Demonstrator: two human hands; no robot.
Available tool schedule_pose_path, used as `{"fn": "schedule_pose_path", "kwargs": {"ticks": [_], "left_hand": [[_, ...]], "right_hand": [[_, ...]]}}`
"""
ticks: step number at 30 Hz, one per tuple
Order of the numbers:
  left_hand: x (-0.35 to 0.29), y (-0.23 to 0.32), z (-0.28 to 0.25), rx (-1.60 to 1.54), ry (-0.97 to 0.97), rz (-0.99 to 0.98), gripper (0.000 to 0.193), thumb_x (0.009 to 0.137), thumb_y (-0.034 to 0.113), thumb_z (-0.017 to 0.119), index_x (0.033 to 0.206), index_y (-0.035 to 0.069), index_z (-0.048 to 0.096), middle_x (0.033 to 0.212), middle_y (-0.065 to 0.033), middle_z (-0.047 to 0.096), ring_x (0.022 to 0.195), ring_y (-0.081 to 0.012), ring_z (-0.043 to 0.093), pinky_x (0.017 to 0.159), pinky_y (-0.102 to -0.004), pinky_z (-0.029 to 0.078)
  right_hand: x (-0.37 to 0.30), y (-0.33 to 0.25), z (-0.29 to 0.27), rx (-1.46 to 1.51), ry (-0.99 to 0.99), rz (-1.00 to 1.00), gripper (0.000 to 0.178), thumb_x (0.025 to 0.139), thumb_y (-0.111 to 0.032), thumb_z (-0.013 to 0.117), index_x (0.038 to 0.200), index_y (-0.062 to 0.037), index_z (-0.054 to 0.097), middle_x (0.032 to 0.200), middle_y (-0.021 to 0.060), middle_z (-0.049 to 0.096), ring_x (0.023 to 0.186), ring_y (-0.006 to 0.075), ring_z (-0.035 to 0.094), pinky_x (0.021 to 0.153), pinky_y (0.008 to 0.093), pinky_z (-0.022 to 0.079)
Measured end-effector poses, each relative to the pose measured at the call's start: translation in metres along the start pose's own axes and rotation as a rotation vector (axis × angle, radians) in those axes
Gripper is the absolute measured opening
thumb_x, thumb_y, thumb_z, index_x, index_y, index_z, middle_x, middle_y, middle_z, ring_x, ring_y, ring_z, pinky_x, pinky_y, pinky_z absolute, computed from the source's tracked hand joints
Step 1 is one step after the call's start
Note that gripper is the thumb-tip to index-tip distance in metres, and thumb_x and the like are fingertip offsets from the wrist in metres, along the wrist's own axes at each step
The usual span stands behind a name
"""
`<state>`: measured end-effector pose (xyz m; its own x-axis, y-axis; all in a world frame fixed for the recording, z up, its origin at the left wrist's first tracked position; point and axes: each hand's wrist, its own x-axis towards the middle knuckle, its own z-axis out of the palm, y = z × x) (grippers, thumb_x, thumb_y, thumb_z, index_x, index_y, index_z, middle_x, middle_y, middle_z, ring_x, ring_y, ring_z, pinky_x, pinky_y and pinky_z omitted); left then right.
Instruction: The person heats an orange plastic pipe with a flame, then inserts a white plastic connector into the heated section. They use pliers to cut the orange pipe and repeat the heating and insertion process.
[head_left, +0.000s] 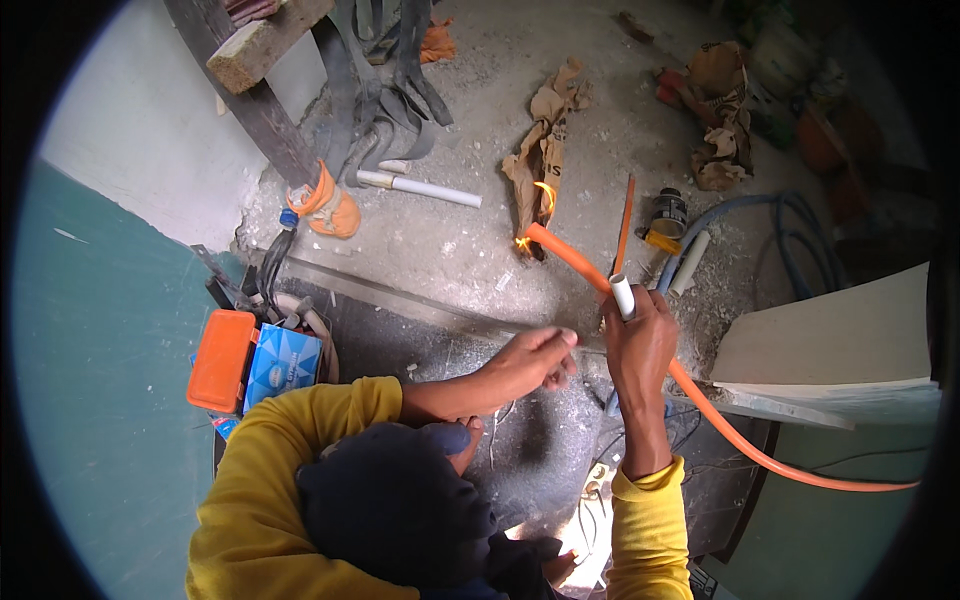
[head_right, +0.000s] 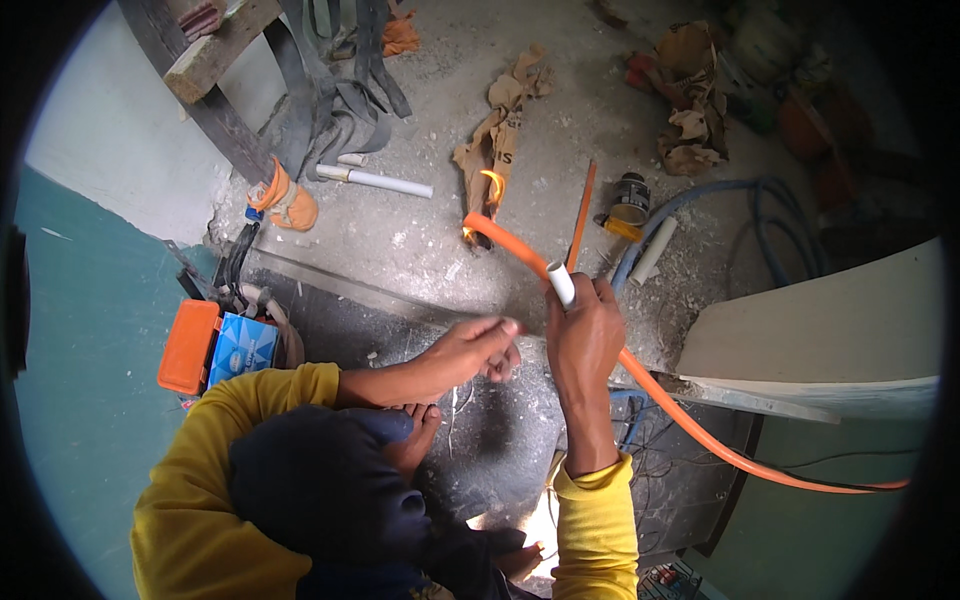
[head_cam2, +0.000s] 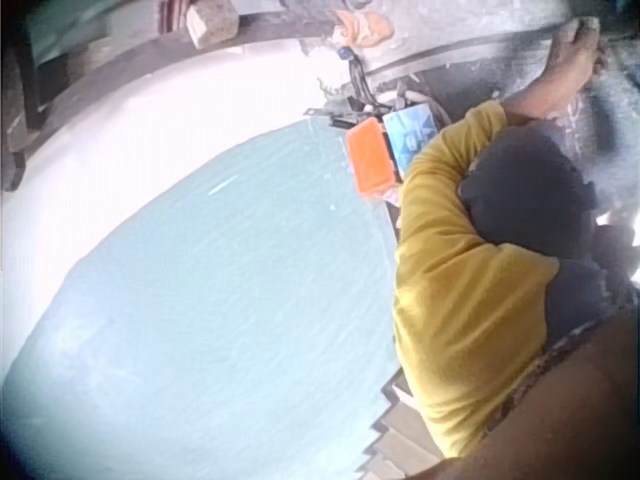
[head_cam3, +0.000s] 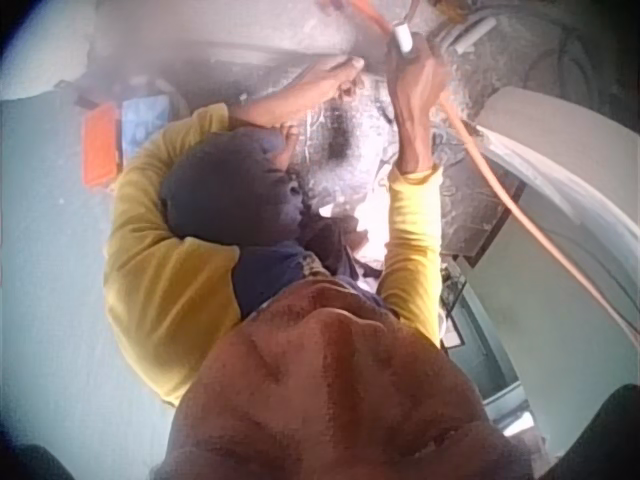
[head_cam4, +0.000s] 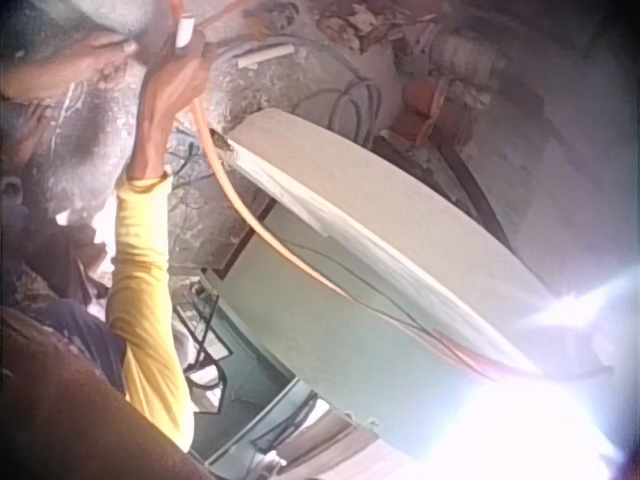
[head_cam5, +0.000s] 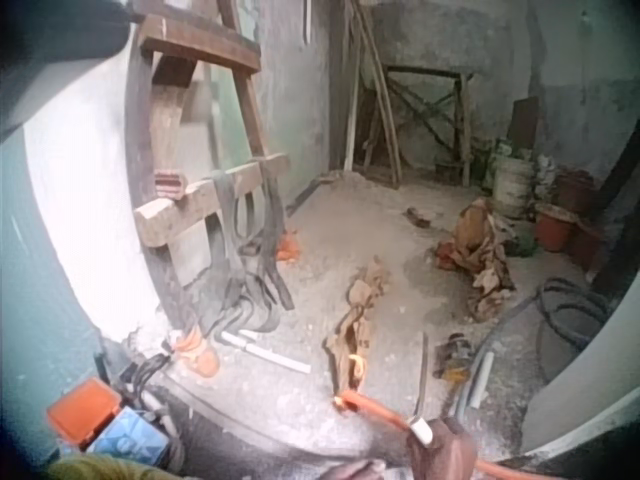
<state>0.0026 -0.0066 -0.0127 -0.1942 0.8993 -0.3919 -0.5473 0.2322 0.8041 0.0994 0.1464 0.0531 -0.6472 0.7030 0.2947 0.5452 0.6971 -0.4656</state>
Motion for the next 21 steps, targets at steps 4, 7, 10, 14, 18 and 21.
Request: {"fn": "schedule_pose_path", "kwargs": {"ticks": [4,7,10,14,18,21], "left_hand": [[0.001,0.019,0.002,-0.072,0.164,0.130,0.054,0.120,0.044,0.044,0.153,0.002,0.052,0.131,-0.0107,0.064,0.120,-0.0197,0.065,0.101,-0.0365,0.054],[0.007,0.018,-0.001,-0.167,0.170,0.186,0.053,0.120,0.042,0.043,0.155,0.003,0.050,0.140,-0.0109,0.062,0.131,-0.0215,0.062,0.109,-0.0396,0.053],[0.010,0.017,-0.002,-0.228,0.127,0.191,0.051,0.120,0.041,0.044,0.155,0.004,0.051,0.143,-0.0094,0.062,0.135,-0.0211,0.061,0.114,-0.0416,0.051],[0.012,0.014,-0.001,-0.271,0.145,0.213,0.047,0.120,0.038,0.047,0.153,0.005,0.053,0.144,-0.0069,0.063,0.134,-0.0185,0.061,0.116,-0.0421,0.050],[0.013,0.010,-0.005,-0.344,0.109,0.216,0.044,0.119,0.035,0.051,0.151,0.005,0.055,0.147,-0.0056,0.063,0.136,-0.0174,0.060,0.118,-0.0419,0.049],[0.009,0.009,-0.005,-0.376,0.102,0.234,0.041,0.118,0.032,0.054,0.149,0.005,0.056,0.149,-0.0086,0.064,0.138,-0.0194,0.061,0.119,-0.0428,0.049]], "right_hand": [[-0.007,-0.013,-0.005,0.070,-0.084,0.044,0.014,0.094,-0.017,0.079,0.103,-0.0057,0.078,0.092,0.0200,0.073,0.081,0.0429,0.074,0.070,0.0517,0.055],[-0.012,-0.017,-0.003,0.132,-0.151,0.088,0.016,0.097,-0.020,0.077,0.103,-0.0057,0.079,0.091,0.0222,0.074,0.082,0.0443,0.074,0.071,0.0518,0.055],[-0.019,-0.019,0.000,0.168,-0.213,0.141,0.022,0.100,-0.027,0.076,0.102,-0.0046,0.078,0.083,0.0237,0.074,0.078,0.0453,0.074,0.070,0.0519,0.055],[-0.025,-0.019,0.000,0.200,-0.281,0.204,0.026,0.101,-0.030,0.076,0.102,-0.0040,0.078,0.074,0.0237,0.071,0.074,0.0455,0.073,0.068,0.0508,0.054],[-0.027,-0.018,-0.002,0.282,-0.331,0.229,0.028,0.102,-0.031,0.076,0.103,-0.0030,0.078,0.074,0.0240,0.070,0.072,0.0457,0.073,0.069,0.0508,0.054],[-0.035,-0.016,-0.004,0.332,-0.316,0.194,0.027,0.103,-0.028,0.076,0.108,-0.0018,0.077,0.084,0.0247,0.073,0.078,0.0456,0.073,0.072,0.0512,0.055]]}}
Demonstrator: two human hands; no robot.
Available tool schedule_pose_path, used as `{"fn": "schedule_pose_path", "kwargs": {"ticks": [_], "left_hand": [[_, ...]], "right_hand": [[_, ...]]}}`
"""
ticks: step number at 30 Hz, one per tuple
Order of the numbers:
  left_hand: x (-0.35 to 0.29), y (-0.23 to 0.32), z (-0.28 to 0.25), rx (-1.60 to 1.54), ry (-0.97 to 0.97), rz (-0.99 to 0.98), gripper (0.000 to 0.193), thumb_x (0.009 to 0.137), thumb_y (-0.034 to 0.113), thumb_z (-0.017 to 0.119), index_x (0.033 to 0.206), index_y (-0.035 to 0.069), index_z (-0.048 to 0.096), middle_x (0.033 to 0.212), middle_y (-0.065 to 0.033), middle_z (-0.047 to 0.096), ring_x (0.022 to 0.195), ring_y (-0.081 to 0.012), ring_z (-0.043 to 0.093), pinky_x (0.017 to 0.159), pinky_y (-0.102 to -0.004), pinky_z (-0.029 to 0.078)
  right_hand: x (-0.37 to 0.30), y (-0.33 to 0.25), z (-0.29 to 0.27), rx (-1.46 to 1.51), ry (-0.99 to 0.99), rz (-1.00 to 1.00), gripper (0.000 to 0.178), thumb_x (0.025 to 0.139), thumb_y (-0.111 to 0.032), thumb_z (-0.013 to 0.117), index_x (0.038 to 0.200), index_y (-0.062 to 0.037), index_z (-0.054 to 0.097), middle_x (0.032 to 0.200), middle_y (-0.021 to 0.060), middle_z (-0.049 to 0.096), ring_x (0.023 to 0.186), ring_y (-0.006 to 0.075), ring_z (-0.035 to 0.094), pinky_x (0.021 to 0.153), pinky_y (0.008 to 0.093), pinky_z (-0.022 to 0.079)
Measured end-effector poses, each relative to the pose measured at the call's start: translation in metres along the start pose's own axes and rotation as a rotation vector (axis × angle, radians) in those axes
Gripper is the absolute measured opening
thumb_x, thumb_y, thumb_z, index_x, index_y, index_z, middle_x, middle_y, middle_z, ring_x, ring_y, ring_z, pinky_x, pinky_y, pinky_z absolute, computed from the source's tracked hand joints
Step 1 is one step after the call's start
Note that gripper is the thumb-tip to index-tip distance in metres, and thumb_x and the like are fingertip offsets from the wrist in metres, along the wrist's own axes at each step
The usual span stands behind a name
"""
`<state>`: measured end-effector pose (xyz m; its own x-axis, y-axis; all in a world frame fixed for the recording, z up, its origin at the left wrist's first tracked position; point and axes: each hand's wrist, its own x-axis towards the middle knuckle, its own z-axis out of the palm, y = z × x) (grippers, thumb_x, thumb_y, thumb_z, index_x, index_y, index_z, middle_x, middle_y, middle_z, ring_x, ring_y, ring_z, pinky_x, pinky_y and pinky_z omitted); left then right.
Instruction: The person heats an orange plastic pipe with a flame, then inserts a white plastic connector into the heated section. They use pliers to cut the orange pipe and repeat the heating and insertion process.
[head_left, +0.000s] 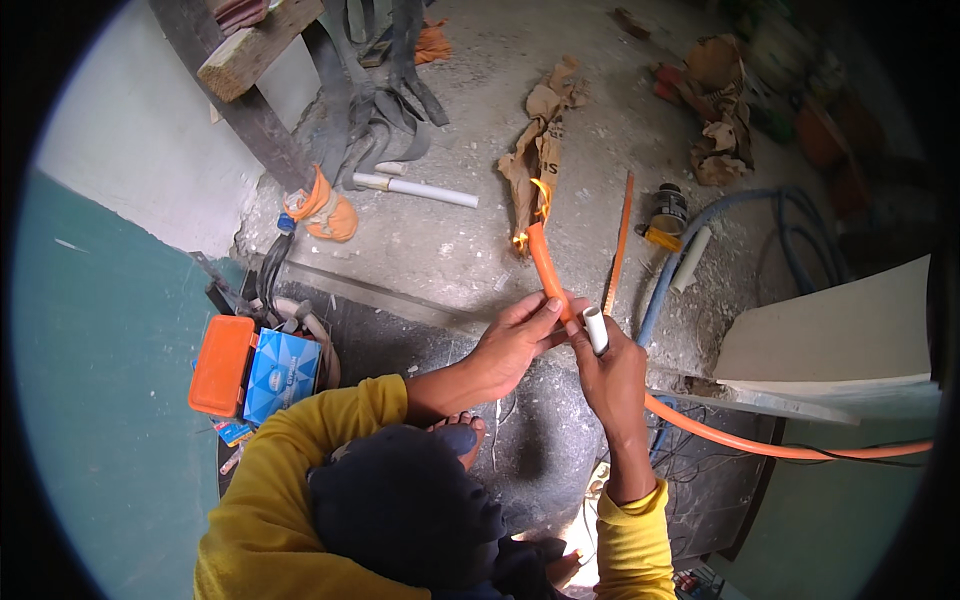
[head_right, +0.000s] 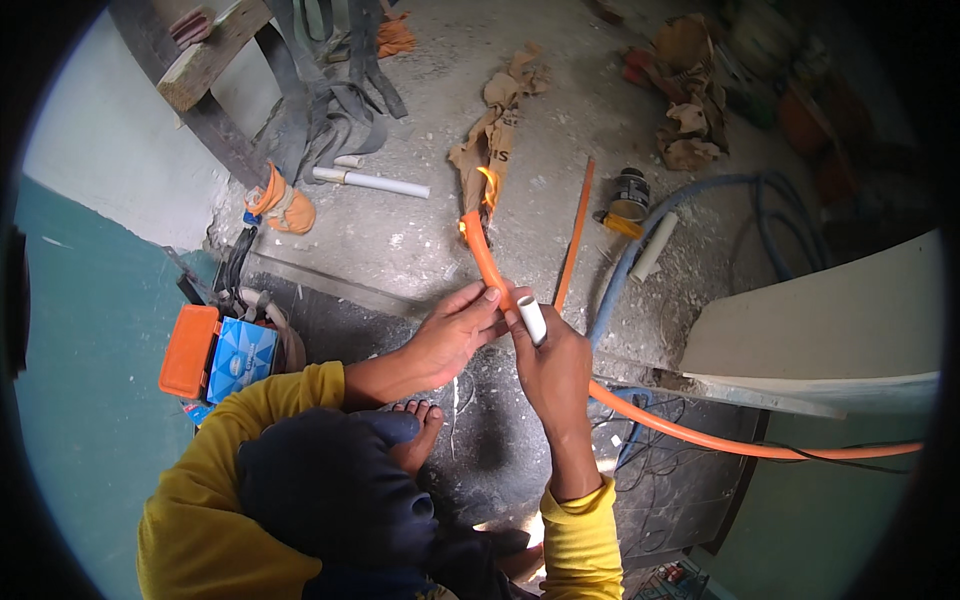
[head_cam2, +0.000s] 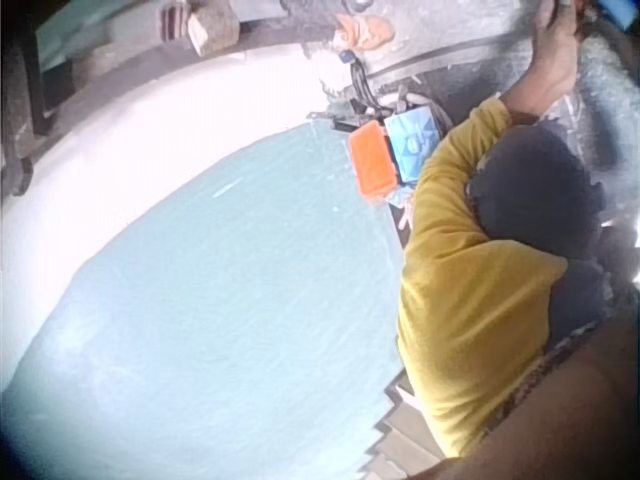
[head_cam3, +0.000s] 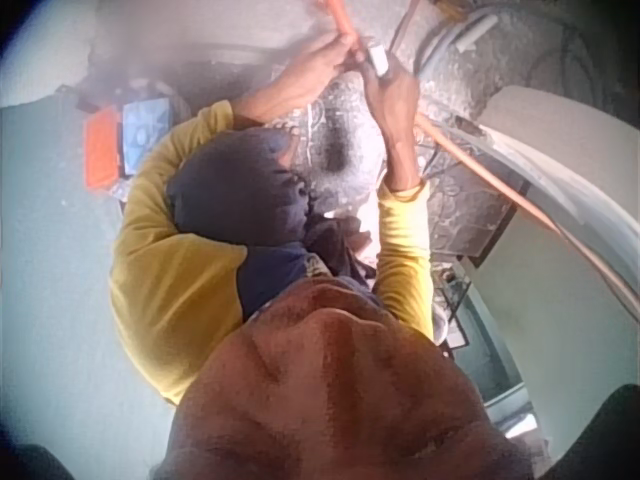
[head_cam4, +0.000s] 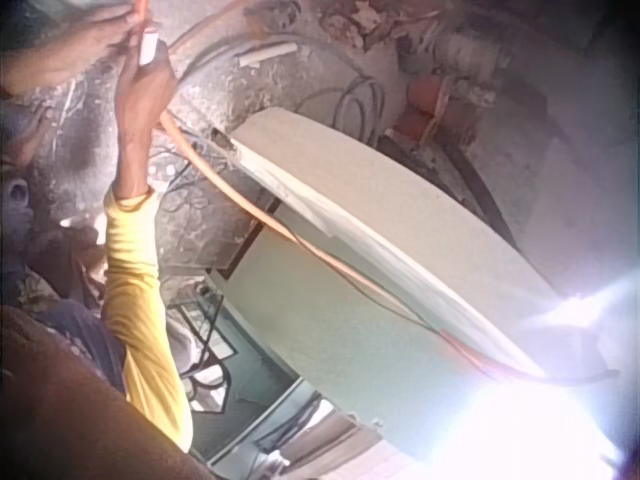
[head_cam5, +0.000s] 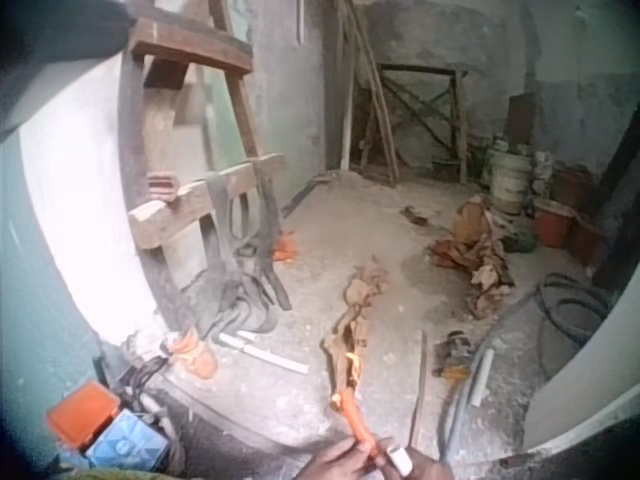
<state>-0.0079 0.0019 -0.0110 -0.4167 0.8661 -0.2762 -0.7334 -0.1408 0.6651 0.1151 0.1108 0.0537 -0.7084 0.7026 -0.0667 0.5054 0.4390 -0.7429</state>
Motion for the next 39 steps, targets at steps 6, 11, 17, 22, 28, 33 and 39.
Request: {"fn": "schedule_pose_path", "kwargs": {"ticks": [6,11,17,22,28,33,39], "left_hand": [[-0.005,0.000,-0.004,0.005,0.112,-0.080,0.039,0.115,0.030,0.061,0.143,0.002,0.060,0.142,-0.0157,0.069,0.132,-0.0242,0.068,0.117,-0.0450,0.050],[-0.007,0.000,-0.010,0.045,0.153,-0.093,0.038,0.111,0.030,0.068,0.136,0.002,0.065,0.138,-0.0157,0.072,0.125,-0.0249,0.071,0.115,-0.0448,0.051],[-0.014,0.001,-0.015,0.041,0.220,-0.106,0.037,0.110,0.029,0.070,0.136,0.004,0.064,0.136,-0.0151,0.072,0.125,-0.0255,0.070,0.115,-0.0443,0.051],[-0.018,0.002,-0.012,0.016,0.230,-0.122,0.037,0.110,0.030,0.069,0.136,0.005,0.063,0.137,-0.0141,0.071,0.131,-0.0259,0.067,0.117,-0.0447,0.049],[-0.017,0.004,-0.004,-0.061,0.161,-0.105,0.046,0.113,0.032,0.064,0.147,0.003,0.055,0.147,-0.0157,0.065,0.139,-0.0266,0.061,0.121,-0.0448,0.046],[-0.011,0.001,0.001,-0.164,0.072,-0.122,0.047,0.115,0.034,0.061,0.151,0.005,0.054,0.147,-0.0145,0.064,0.140,-0.0258,0.060,0.120,-0.0439,0.047],[-0.001,-0.004,0.008,-0.150,0.114,-0.175,0.041,0.114,0.035,0.061,0.147,0.010,0.060,0.141,-0.0080,0.068,0.128,-0.0203,0.065,0.110,-0.0414,0.051]], "right_hand": [[-0.026,0.013,0.015,0.032,0.155,-0.161,0.025,0.100,-0.014,0.078,0.121,-0.0032,0.074,0.107,0.0215,0.073,0.096,0.0441,0.072,0.081,0.0488,0.056],[-0.034,0.018,0.025,0.049,0.193,-0.232,0.023,0.097,-0.009,0.081,0.117,-0.0006,0.075,0.100,0.0197,0.073,0.089,0.0400,0.071,0.078,0.0461,0.055],[-0.032,0.023,0.029,0.030,0.183,-0.301,0.018,0.097,-0.007,0.080,0.113,0.0006,0.076,0.096,0.0199,0.074,0.082,0.0389,0.072,0.074,0.0448,0.056],[-0.030,0.024,0.024,0.118,0.120,-0.270,0.016,0.099,-0.008,0.078,0.112,0.0011,0.076,0.093,0.0213,0.074,0.083,0.0385,0.074,0.074,0.0430,0.056],[-0.025,0.020,0.016,0.104,0.110,-0.234,0.018,0.094,-0.005,0.076,0.112,-0.0004,0.075,0.094,0.0240,0.074,0.088,0.0465,0.073,0.078,0.0512,0.057],[-0.023,0.019,0.014,-0.056,0.176,-0.227,0.019,0.091,-0.005,0.077,0.110,-0.0031,0.075,0.096,0.0218,0.073,0.086,0.0453,0.071,0.075,0.0519,0.055],[-0.020,0.003,0.014,-0.173,0.276,-0.178,0.014,0.092,-0.007,0.078,0.105,-0.0043,0.075,0.093,0.0184,0.069,0.084,0.0429,0.069,0.072,0.0516,0.053]]}}
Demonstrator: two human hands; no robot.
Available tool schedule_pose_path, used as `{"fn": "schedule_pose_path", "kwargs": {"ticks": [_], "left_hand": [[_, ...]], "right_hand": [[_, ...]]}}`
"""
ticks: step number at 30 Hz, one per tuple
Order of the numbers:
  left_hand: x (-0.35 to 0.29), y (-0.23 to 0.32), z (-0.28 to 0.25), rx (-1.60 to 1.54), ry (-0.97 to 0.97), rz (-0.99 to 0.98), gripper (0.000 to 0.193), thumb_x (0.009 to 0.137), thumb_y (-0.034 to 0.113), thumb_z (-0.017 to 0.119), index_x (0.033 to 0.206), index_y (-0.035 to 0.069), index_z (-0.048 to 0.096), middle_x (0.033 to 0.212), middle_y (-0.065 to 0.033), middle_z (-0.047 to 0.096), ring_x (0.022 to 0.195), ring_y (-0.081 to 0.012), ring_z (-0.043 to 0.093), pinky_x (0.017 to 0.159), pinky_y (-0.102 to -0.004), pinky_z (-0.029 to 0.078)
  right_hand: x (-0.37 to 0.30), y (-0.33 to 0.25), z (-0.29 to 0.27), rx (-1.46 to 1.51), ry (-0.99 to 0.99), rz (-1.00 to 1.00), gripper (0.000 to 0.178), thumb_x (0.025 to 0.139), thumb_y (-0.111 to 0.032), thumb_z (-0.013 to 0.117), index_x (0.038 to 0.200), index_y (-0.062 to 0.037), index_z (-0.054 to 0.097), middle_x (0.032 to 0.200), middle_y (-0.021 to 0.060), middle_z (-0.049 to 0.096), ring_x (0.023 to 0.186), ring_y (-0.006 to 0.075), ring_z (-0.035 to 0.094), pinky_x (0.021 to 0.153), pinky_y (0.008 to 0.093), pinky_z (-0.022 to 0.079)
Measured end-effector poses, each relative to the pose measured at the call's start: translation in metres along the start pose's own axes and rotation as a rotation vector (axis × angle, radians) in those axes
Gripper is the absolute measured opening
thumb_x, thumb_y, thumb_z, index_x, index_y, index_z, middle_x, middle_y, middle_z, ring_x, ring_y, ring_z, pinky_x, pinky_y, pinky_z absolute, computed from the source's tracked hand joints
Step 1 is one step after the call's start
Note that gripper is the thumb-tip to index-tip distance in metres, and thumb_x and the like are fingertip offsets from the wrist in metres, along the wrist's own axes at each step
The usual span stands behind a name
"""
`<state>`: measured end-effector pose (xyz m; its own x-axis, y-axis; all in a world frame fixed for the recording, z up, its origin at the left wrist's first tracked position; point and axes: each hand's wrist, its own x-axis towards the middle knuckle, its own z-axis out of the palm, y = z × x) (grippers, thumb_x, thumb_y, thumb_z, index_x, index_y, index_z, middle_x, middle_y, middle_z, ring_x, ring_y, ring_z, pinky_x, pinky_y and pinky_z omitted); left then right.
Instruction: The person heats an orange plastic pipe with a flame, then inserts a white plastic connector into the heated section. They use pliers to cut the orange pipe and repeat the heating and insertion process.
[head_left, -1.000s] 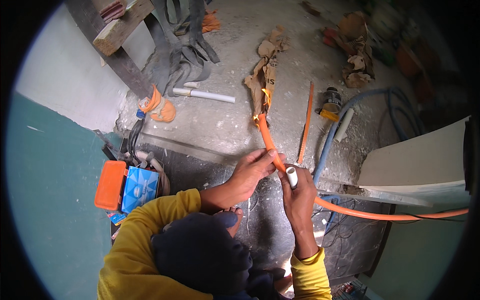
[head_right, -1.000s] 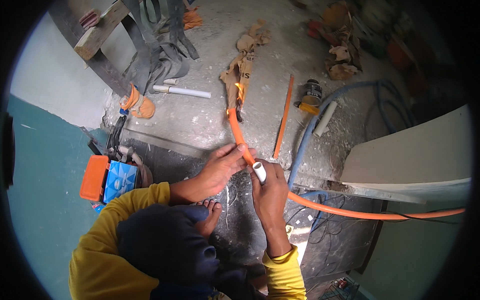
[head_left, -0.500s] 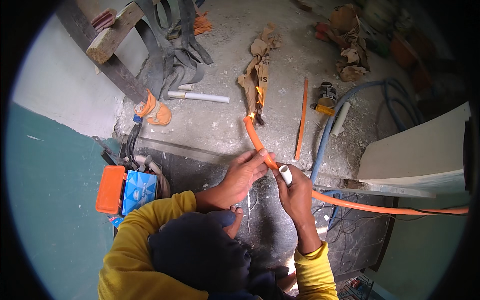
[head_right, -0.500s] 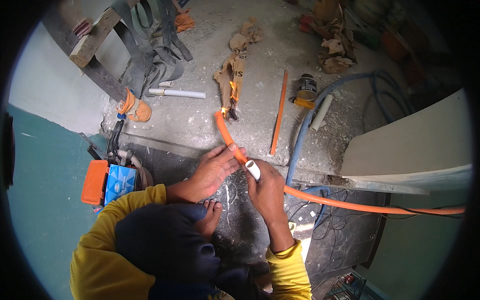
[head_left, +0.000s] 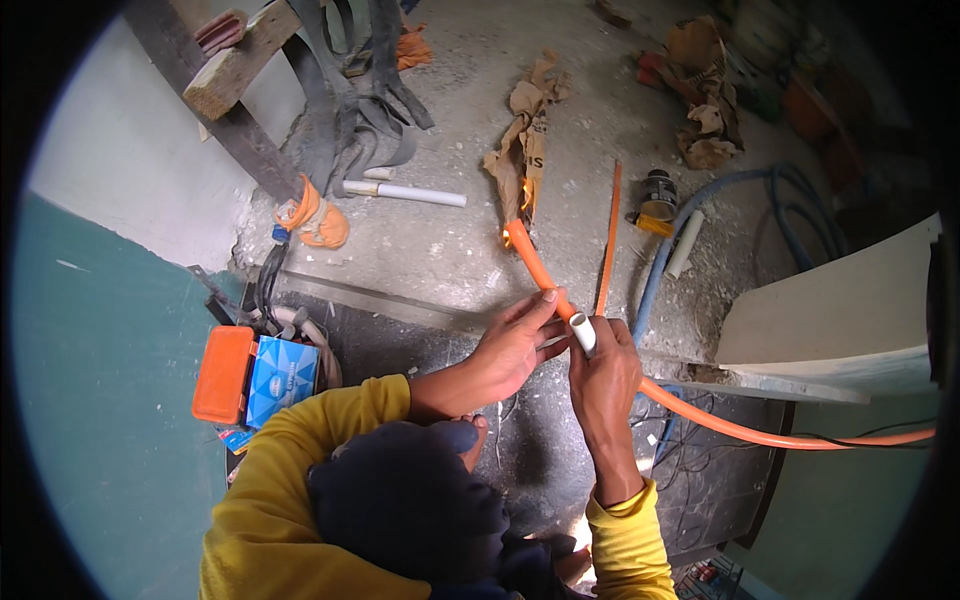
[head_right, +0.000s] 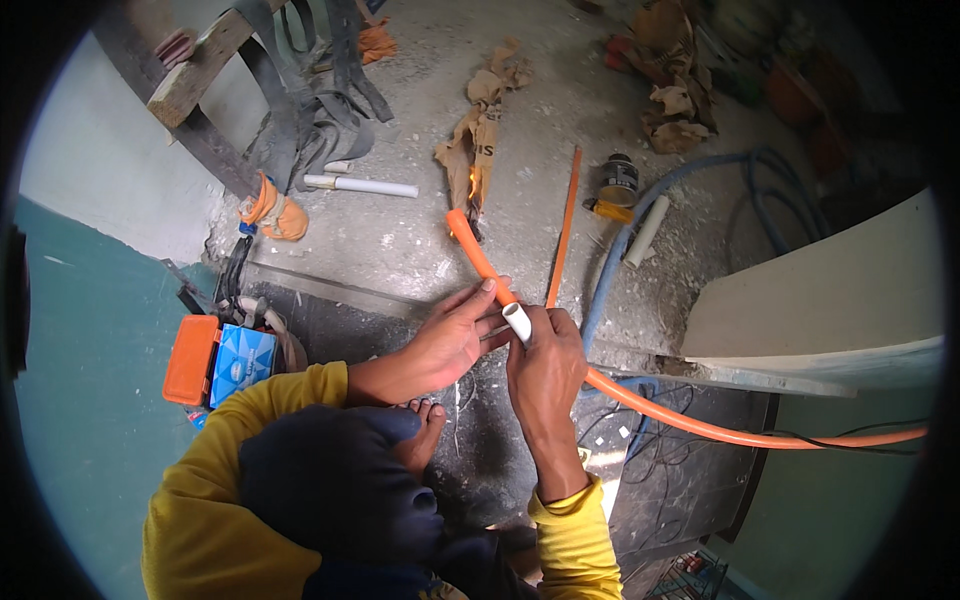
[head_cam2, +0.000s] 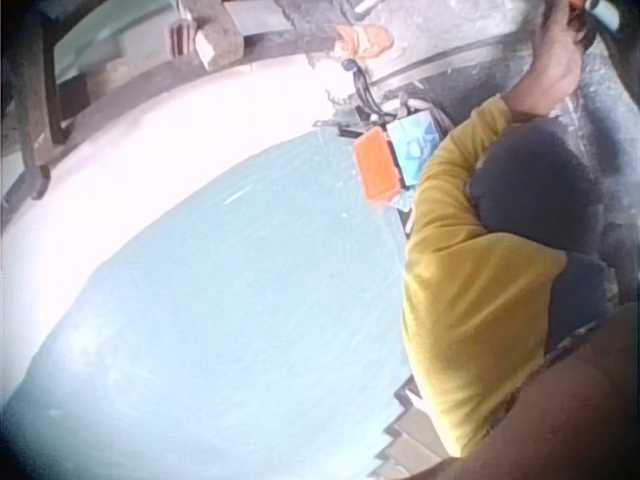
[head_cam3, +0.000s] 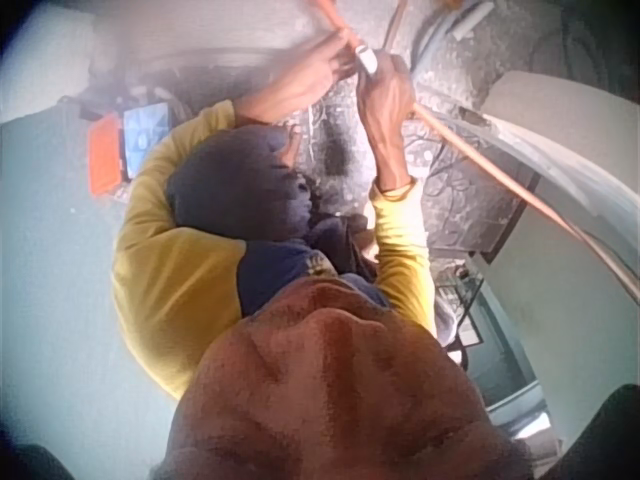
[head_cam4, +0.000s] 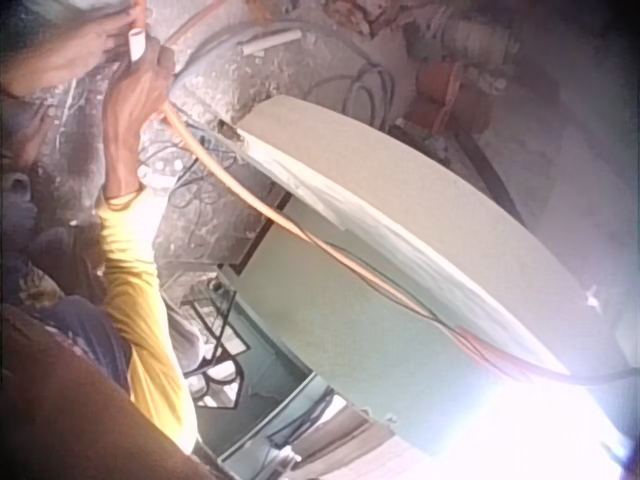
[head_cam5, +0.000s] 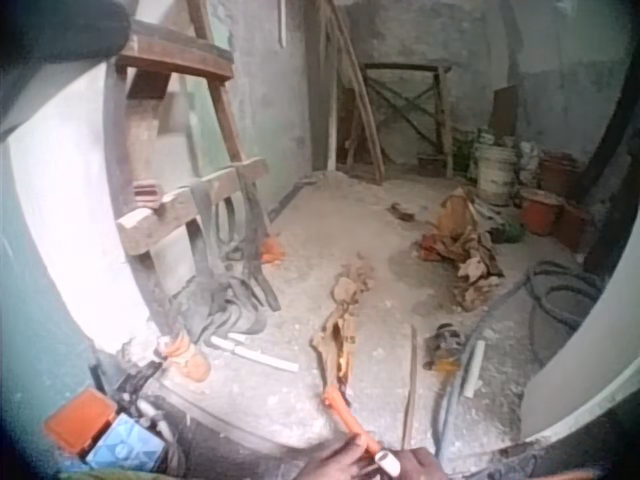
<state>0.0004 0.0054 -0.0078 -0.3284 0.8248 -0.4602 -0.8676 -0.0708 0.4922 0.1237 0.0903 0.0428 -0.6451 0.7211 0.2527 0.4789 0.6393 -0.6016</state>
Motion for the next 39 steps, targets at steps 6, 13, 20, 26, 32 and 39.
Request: {"fn": "schedule_pose_path", "kwargs": {"ticks": [6,13,20,26,32,39], "left_hand": [[0.007,0.000,0.002,0.054,0.045,0.015,0.025,0.112,0.039,0.065,0.129,0.021,0.071,0.121,0.0050,0.074,0.111,-0.0084,0.065,0.100,-0.0329,0.050],[0.018,-0.009,0.003,0.018,0.028,0.008,0.044,0.113,0.040,0.063,0.146,0.010,0.061,0.140,-0.0064,0.069,0.130,-0.0195,0.063,0.114,-0.0426,0.050],[0.025,-0.009,0.008,-0.003,0.010,0.022,0.047,0.113,0.041,0.062,0.148,0.009,0.060,0.139,-0.0062,0.069,0.131,-0.0203,0.063,0.118,-0.0453,0.048],[0.019,-0.007,0.007,0.044,0.021,0.010,0.040,0.112,0.044,0.064,0.139,0.014,0.065,0.134,-0.0030,0.070,0.124,-0.0166,0.064,0.111,-0.0395,0.048],[0.009,-0.007,-0.005,0.072,0.016,-0.015,0.031,0.111,0.043,0.065,0.128,0.018,0.069,0.128,0.0006,0.071,0.117,-0.0123,0.065,0.101,-0.0341,0.047],[0.003,-0.006,-0.011,0.080,0.078,-0.002,0.039,0.112,0.041,0.065,0.138,0.012,0.067,0.126,0.0003,0.069,0.117,-0.0125,0.064,0.101,-0.0351,0.048]], "right_hand": [[-0.001,-0.004,0.005,-0.109,0.065,-0.048,0.017,0.089,-0.007,0.079,0.106,-0.0064,0.076,0.090,0.0159,0.067,0.081,0.0395,0.068,0.070,0.0501,0.053],[-0.001,-0.001,0.002,-0.106,0.084,-0.029,0.014,0.090,-0.005,0.079,0.103,-0.0043,0.073,0.095,0.0170,0.066,0.086,0.0412,0.068,0.073,0.0501,0.053],[0.002,0.000,0.002,-0.101,0.123,-0.076,0.020,0.090,-0.004,0.080,0.108,-0.0038,0.074,0.098,0.0168,0.068,0.089,0.0407,0.068,0.075,0.0501,0.054],[0.000,0.007,0.005,-0.066,0.113,-0.101,0.020,0.090,-0.003,0.080,0.109,-0.0037,0.074,0.101,0.0164,0.069,0.091,0.0411,0.070,0.076,0.0497,0.056],[-0.007,0.007,0.006,0.025,0.063,-0.074,0.021,0.090,-0.004,0.081,0.111,-0.0040,0.075,0.101,0.0153,0.069,0.088,0.0393,0.072,0.073,0.0479,0.057],[-0.013,0.010,0.012,0.127,0.044,-0.067,0.025,0.091,-0.003,0.080,0.115,-0.0054,0.078,0.100,0.0155,0.070,0.086,0.0397,0.073,0.072,0.0474,0.057]]}}
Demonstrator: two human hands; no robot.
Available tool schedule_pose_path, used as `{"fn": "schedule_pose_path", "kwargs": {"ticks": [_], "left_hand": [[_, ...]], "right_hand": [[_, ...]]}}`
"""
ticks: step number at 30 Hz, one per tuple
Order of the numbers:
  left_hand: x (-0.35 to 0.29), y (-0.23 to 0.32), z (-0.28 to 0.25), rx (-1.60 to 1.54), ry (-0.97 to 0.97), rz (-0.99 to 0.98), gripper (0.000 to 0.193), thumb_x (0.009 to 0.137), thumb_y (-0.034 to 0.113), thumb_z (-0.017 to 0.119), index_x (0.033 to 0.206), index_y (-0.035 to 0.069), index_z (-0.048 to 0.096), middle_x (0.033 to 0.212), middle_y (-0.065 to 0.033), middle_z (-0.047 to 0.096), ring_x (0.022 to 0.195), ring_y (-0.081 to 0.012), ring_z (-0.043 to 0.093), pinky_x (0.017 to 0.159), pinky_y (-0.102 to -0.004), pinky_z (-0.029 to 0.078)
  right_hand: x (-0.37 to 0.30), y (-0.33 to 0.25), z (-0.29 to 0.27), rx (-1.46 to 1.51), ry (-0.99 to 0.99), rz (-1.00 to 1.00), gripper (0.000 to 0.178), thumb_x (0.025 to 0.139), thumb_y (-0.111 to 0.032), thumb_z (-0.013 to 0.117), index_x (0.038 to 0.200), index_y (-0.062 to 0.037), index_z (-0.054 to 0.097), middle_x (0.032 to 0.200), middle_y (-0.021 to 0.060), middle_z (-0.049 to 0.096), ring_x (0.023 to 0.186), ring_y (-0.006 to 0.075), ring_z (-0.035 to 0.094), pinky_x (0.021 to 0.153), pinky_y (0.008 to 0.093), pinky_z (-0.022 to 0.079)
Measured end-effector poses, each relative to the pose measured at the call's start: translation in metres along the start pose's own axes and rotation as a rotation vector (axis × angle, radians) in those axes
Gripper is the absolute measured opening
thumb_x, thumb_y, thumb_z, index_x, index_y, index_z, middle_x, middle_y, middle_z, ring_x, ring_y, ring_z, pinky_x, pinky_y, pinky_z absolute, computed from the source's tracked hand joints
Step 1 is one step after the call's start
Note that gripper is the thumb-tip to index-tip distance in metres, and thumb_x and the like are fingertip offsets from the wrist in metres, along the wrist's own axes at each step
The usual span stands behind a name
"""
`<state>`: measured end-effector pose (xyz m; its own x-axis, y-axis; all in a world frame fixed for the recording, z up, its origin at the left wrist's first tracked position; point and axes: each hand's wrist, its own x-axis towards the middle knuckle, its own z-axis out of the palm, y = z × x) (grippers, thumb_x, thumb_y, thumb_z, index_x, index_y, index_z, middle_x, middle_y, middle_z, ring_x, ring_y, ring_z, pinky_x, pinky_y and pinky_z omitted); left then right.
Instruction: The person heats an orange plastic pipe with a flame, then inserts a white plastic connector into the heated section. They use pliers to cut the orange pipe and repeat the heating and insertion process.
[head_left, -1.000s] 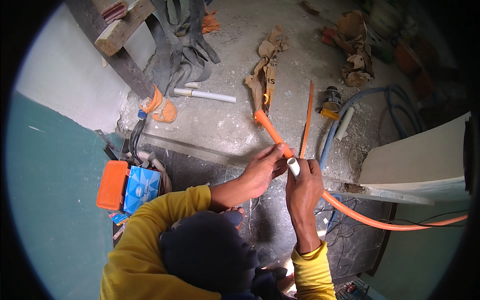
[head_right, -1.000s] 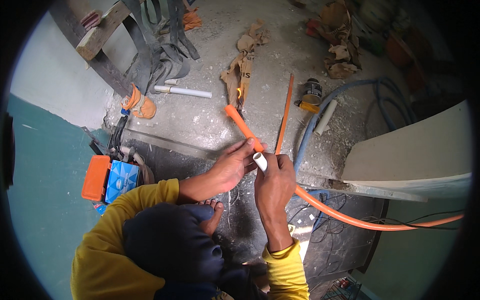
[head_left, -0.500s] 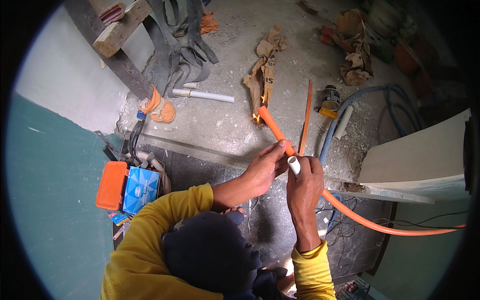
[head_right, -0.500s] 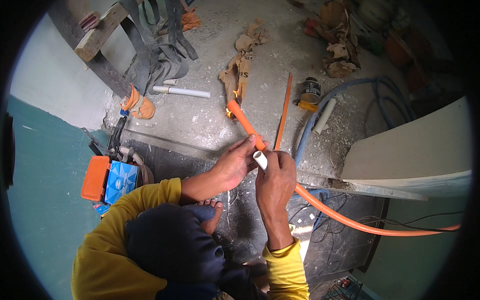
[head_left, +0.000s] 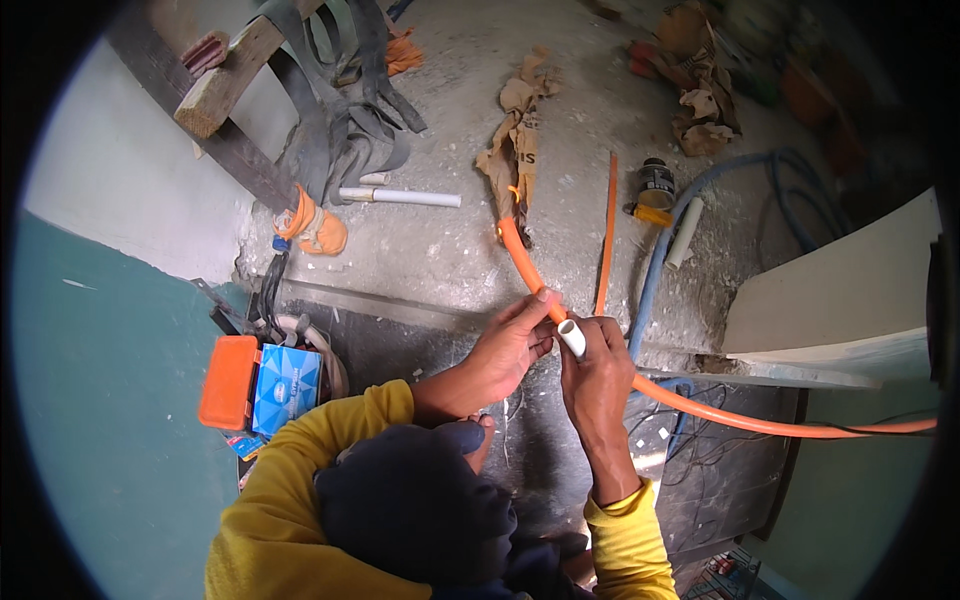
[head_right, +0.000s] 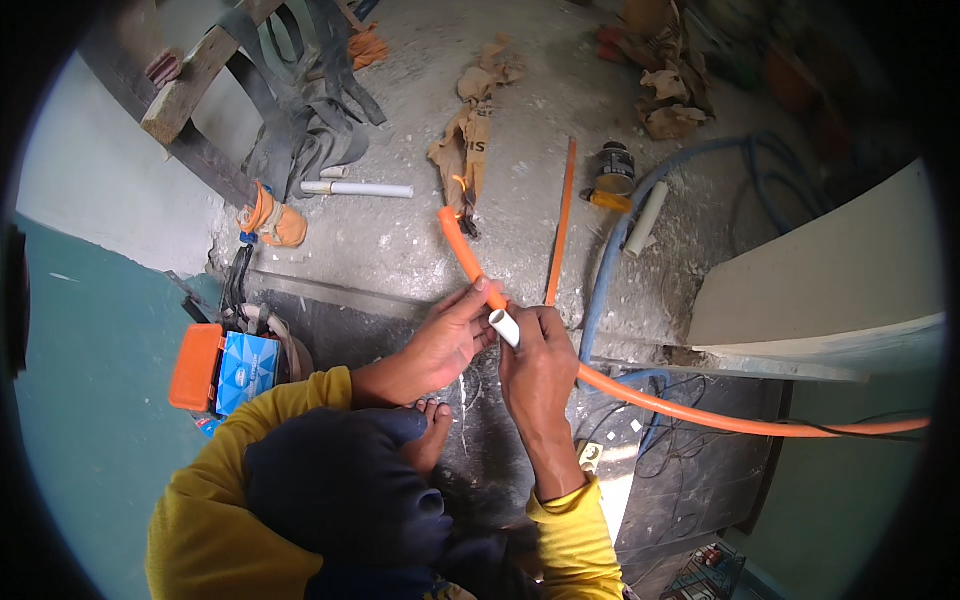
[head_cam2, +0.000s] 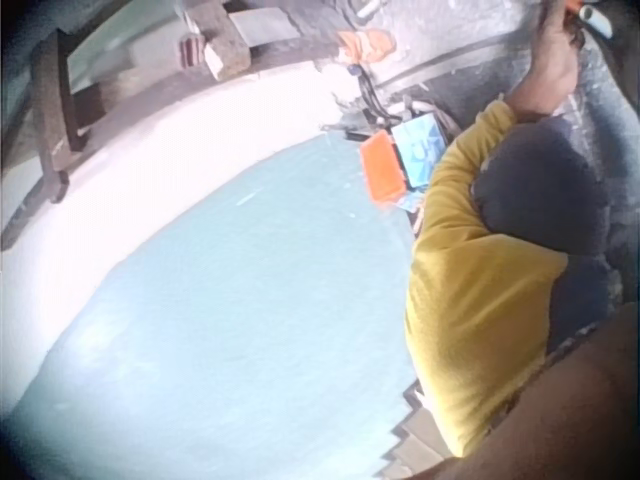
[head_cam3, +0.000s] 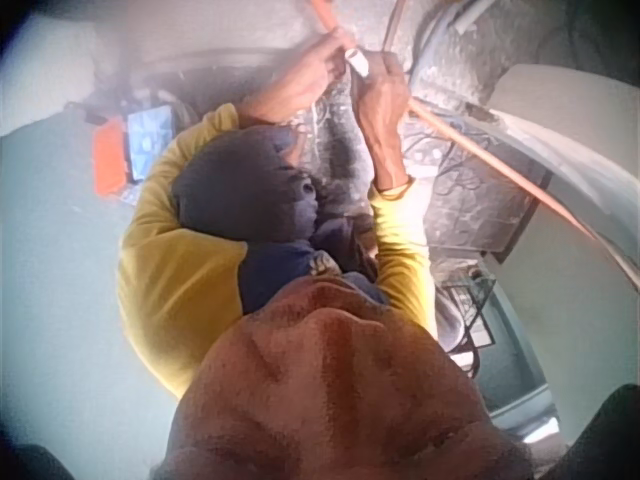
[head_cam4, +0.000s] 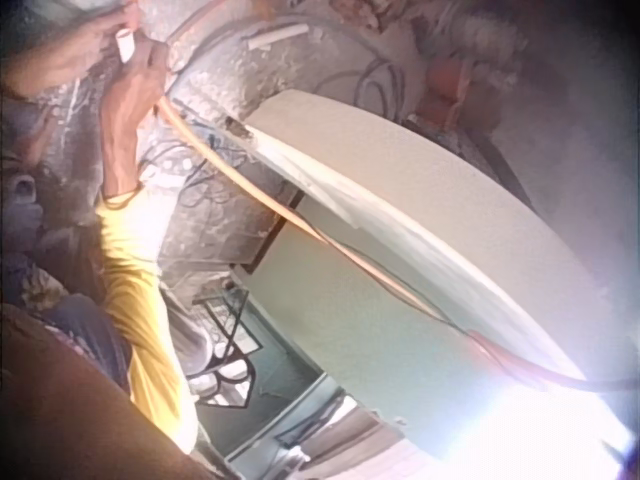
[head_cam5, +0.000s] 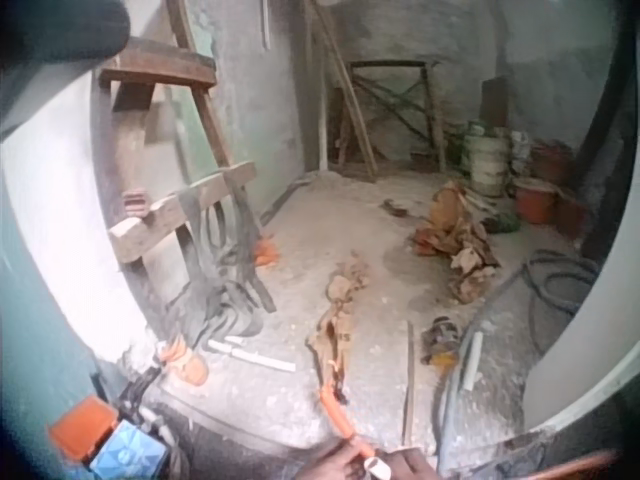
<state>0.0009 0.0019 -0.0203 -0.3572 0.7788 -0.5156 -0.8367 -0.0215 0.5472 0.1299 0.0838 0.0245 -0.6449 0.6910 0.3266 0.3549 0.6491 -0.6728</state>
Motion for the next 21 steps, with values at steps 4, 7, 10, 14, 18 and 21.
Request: {"fn": "schedule_pose_path", "kwargs": {"ticks": [4,7,10,14,18,21], "left_hand": [[-0.008,0.003,0.000,-0.018,-0.062,0.034,0.042,0.113,0.037,0.064,0.148,0.014,0.063,0.124,0.0029,0.070,0.113,-0.0095,0.062,0.100,-0.0301,0.045],[-0.011,0.003,-0.009,0.021,-0.094,0.066,0.045,0.116,0.032,0.060,0.156,0.011,0.058,0.131,0.0003,0.068,0.120,-0.0101,0.059,0.105,-0.0327,0.045],[-0.013,0.005,-0.010,0.068,-0.154,0.106,0.049,0.117,0.026,0.055,0.162,0.009,0.049,0.147,-0.0046,0.062,0.134,-0.0137,0.055,0.113,-0.0372,0.043],[-0.017,0.008,-0.008,0.094,-0.232,0.142,0.054,0.118,0.021,0.049,0.168,0.007,0.037,0.167,-0.0119,0.048,0.150,-0.0198,0.048,0.124,-0.0428,0.037],[-0.016,0.008,-0.011,0.062,-0.292,0.174,0.051,0.118,0.020,0.049,0.166,0.006,0.038,0.165,-0.0123,0.050,0.148,-0.0205,0.050,0.126,-0.0437,0.038],[-0.008,0.006,-0.016,0.070,-0.247,0.193,0.045,0.117,0.022,0.055,0.159,0.005,0.049,0.152,-0.0088,0.061,0.140,-0.0172,0.057,0.119,-0.0372,0.045]], "right_hand": [[-0.001,0.001,0.004,0.023,-0.009,-0.003,0.021,0.094,-0.002,0.078,0.115,-0.0050,0.078,0.099,0.0169,0.071,0.084,0.0403,0.073,0.073,0.0477,0.056],[0.001,0.003,0.004,0.051,-0.052,-0.011,0.032,0.088,0.002,0.076,0.118,-0.0063,0.077,0.102,0.0174,0.072,0.087,0.0429,0.073,0.075,0.0505,0.058],[0.001,0.008,0.004,0.124,-0.077,0.010,0.027,0.090,0.001,0.075,0.116,-0.0046,0.077,0.103,0.0191,0.074,0.090,0.0441,0.073,0.076,0.0512,0.057],[0.009,0.007,0.000,0.270,-0.144,0.080,0.018,0.101,-0.010,0.076,0.116,0.0012,0.077,0.089,0.0155,0.075,0.078,0.0279,0.072,0.072,0.0386,0.056],[0.021,0.002,-0.008,0.446,-0.310,0.308,0.025,0.104,-0.015,0.076,0.122,0.0032,0.077,0.086,0.0104,0.076,0.080,0.0119,0.066,0.074,0.0326,0.055],[0.021,0.002,-0.003,0.503,-0.284,0.311,0.029,0.105,-0.017,0.076,0.127,0.0032,0.077,0.088,0.0103,0.078,0.081,0.0089,0.066,0.074,0.0303,0.055]]}}
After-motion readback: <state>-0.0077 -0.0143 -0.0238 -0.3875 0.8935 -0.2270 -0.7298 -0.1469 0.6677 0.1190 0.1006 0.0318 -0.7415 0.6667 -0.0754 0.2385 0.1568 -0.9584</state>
